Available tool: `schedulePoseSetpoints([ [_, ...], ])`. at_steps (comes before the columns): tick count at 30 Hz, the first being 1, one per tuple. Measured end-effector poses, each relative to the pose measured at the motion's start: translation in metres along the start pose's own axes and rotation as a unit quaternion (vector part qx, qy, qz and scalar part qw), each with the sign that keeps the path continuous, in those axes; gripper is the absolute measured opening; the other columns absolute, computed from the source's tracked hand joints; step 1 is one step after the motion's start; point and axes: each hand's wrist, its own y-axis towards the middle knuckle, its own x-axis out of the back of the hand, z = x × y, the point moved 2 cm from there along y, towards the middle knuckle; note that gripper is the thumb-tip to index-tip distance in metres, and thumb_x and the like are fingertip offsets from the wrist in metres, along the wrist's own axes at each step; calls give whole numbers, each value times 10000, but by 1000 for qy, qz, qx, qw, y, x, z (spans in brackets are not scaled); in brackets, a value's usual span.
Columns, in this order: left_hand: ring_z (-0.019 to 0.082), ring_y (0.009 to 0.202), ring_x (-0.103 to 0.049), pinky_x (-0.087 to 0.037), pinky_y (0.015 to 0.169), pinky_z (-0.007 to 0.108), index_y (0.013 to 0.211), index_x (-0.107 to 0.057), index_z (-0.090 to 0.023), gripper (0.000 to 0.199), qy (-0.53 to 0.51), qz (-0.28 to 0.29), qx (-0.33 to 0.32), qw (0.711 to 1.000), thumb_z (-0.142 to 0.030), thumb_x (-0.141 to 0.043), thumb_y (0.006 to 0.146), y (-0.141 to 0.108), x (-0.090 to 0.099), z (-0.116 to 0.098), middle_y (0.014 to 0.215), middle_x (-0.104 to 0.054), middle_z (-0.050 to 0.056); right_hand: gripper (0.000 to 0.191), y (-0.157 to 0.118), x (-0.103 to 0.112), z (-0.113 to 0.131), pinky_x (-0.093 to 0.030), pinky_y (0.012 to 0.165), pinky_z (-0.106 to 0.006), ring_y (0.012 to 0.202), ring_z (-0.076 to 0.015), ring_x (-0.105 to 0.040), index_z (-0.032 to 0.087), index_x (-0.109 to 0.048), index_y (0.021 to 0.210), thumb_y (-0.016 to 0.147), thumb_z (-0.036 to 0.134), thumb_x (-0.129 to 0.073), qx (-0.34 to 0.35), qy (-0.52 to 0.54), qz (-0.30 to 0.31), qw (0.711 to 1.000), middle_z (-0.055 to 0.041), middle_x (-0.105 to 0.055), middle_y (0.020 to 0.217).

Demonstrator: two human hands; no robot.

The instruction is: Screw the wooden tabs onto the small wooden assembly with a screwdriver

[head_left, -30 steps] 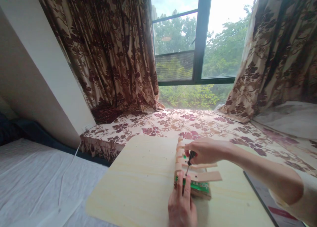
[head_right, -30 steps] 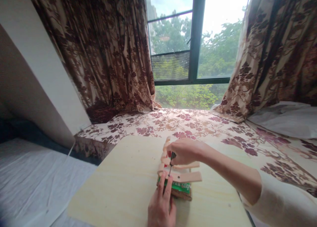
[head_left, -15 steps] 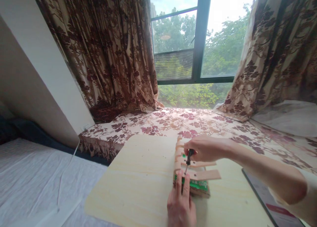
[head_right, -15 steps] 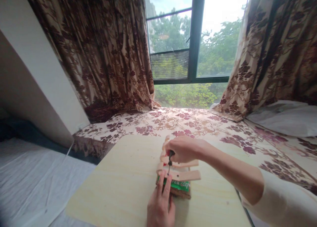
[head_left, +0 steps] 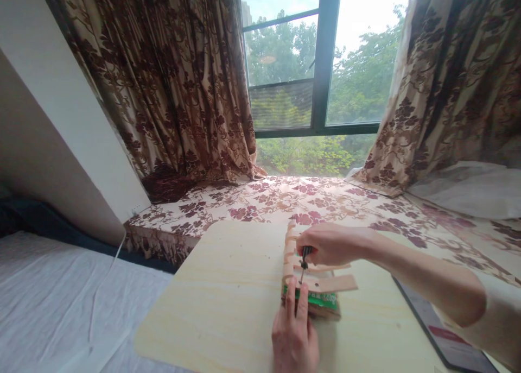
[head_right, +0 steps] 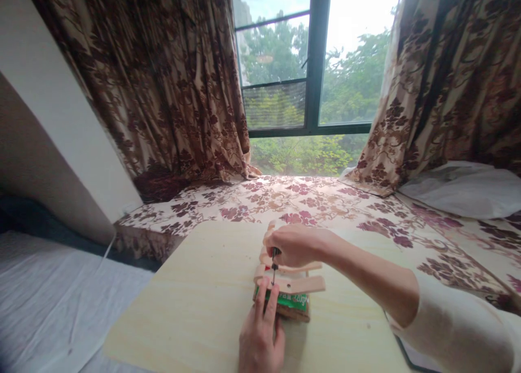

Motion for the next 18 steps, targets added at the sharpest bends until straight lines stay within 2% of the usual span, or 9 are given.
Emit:
schedulePoseSetpoints([
  [6,201,1256,-408,-471,918,300,1384,-259,-227,668,-17,-24,24,999,-13,-383,763,0,-2,-2,1435,-332,87,329,4,-8,-1,-264,504,-254,671,-188,-582,141,-675,857,819,336,-414,-93,-66,-4,993,-121,-668,770],
  [8,199,1260,-403,-465,927,300,1385,-256,-230,670,-16,-17,21,1000,-14,-382,764,0,-2,-2,1439,-325,80,316,3,-6,1,-266,505,-252,671,-187,-577,151,-668,887,803,348,-437,-89,-65,-2,994,-113,-670,782],
  [13,200,1235,-434,-470,923,311,1393,-224,-238,707,-11,7,21,1000,-8,-392,746,0,0,-2,1447,-309,74,250,-2,1,1,-288,517,-222,653,-137,-543,208,-637,933,728,230,-495,-17,-8,-4,1000,-39,-659,781],
  [18,207,1217,-453,-496,877,299,1392,-228,-231,704,-23,2,25,999,-12,-407,747,0,-3,-2,1449,-305,78,251,1,-7,-2,-250,479,-230,610,-142,-528,190,-640,912,773,302,-464,-59,-36,7,998,-57,-647,754],
])
